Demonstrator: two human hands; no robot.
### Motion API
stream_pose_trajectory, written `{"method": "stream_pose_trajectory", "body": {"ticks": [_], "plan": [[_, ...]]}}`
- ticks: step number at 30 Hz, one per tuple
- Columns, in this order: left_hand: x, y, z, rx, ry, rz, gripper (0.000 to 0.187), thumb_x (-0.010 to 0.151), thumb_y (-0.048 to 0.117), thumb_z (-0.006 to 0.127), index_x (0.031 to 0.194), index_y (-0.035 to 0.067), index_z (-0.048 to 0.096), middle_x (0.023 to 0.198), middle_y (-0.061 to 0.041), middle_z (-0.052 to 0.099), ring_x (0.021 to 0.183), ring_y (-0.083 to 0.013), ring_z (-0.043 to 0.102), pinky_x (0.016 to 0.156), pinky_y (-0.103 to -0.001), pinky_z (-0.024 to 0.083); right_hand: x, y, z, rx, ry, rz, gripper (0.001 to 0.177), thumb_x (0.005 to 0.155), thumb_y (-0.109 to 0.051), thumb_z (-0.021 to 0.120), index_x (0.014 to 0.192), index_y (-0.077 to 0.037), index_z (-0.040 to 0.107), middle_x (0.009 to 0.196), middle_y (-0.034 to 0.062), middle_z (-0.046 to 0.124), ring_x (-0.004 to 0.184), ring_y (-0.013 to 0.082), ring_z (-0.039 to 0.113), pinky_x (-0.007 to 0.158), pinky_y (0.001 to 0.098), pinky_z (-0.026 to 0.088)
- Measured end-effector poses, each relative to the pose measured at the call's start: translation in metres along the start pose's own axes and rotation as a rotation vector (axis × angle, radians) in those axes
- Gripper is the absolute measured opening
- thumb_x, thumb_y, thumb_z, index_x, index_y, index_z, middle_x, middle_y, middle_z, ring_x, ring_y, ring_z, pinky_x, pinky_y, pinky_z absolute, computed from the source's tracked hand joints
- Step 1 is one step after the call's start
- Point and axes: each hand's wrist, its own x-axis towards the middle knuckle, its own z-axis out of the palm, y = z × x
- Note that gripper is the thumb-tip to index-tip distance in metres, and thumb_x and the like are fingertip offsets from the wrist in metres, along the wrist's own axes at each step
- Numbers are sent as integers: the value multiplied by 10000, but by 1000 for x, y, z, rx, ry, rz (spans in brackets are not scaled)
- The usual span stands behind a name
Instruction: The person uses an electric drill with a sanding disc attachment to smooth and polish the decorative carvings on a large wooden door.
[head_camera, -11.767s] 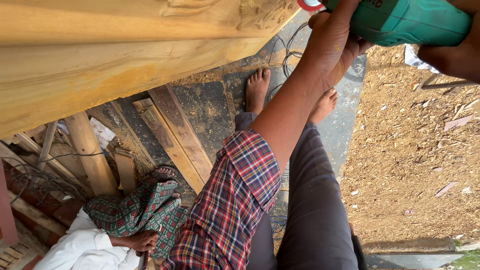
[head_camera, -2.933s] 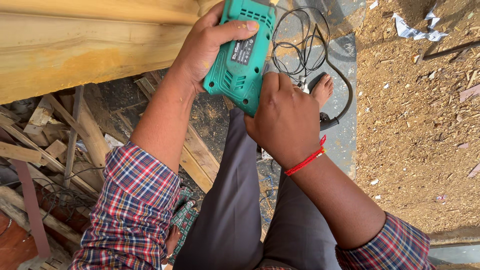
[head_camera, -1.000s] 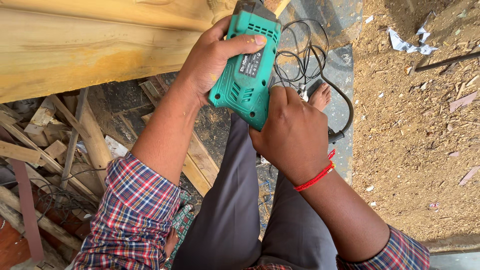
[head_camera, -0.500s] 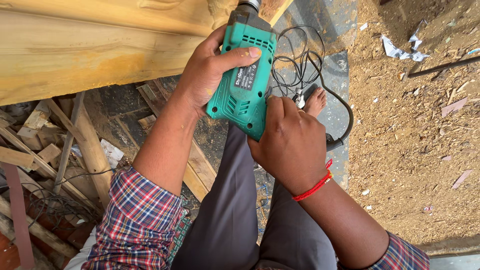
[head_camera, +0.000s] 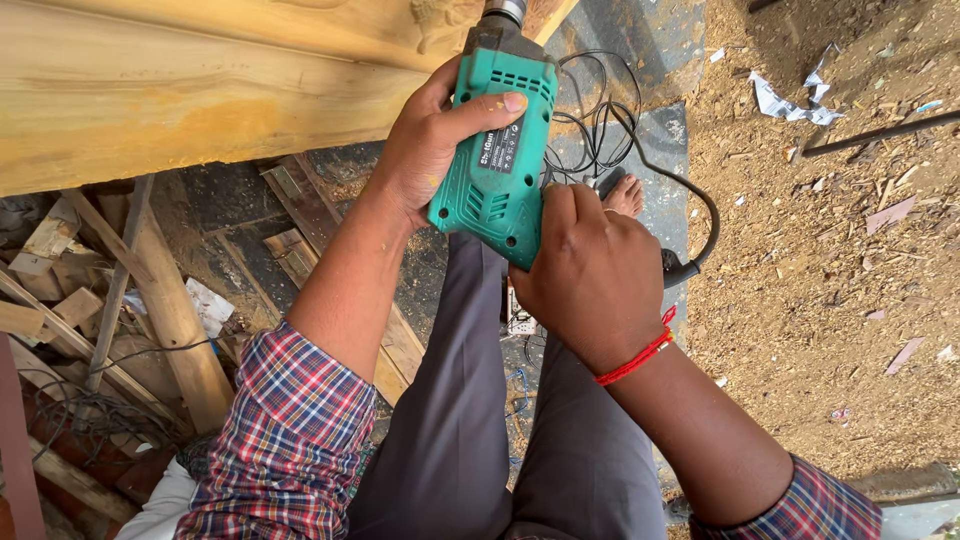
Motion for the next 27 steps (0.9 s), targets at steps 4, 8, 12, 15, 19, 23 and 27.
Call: {"method": "stream_pose_trajectory", "body": {"ticks": [4, 8, 12, 15, 19, 23, 27], "plan": [[3, -16, -3, 36, -32, 148, 578, 903, 184, 790, 1401, 47, 531, 1117, -104, 700, 946, -171, 749, 827, -348, 675, -4, 16, 14, -26, 91, -57, 491, 669, -258, 866, 1000, -18, 594, 836, 114, 621, 633, 307, 644, 595, 417, 500], [5, -23, -12, 90, -47, 260, 655, 935, 162, 817, 1487, 28, 490, 1200, -117, 693, 1031, -193, 736, 906, -373, 669, -6, 22, 33, 13, 167, -91, 485, 757, -306, 887, 999, -26, 574, 857, 118, 613, 684, 314, 651, 637, 421, 495], [9, -31, -9, 142, -51, 330, 719, 942, 140, 821, 1543, 45, 438, 1264, -106, 685, 1110, -187, 720, 981, -371, 649, -7, 29, 46, 42, 245, -123, 538, 731, -295, 880, 1072, -9, 578, 979, 142, 650, 762, 320, 666, 700, 414, 511], [11, -35, -9, 151, -25, 306, 742, 918, 131, 813, 1536, 44, 411, 1258, -99, 675, 1089, -189, 729, 956, -381, 667, -7, 40, 59, 55, 222, -97, 545, 684, -241, 868, 1095, -14, 593, 991, 137, 657, 813, 333, 677, 734, 423, 516], [18, -32, -6, 184, -9, 315, 765, 911, 119, 816, 1548, 36, 400, 1249, -95, 677, 1089, -171, 709, 951, -363, 651, -3, 42, 67, 136, 179, -71, 552, 651, -223, 875, 1081, -7, 605, 970, 144, 661, 811, 342, 679, 716, 435, 508], [4, -32, -5, 232, 1, 352, 754, 926, 103, 817, 1549, 21, 402, 1249, -93, 672, 1114, -160, 693, 981, -343, 621, -6, 42, 72, 169, 257, -129, 508, 708, -201, 866, 1088, 3, 598, 1033, 152, 673, 827, 334, 667, 758, 424, 522], [-5, -34, -4, 229, 25, 337, 757, 929, 102, 816, 1552, 22, 393, 1265, -86, 664, 1137, -154, 687, 1004, -331, 612, -10, 44, 78, 202, 270, -149, 496, 712, -195, 851, 1085, 6, 593, 1027, 155, 663, 865, 343, 676, 778, 422, 526]]}}
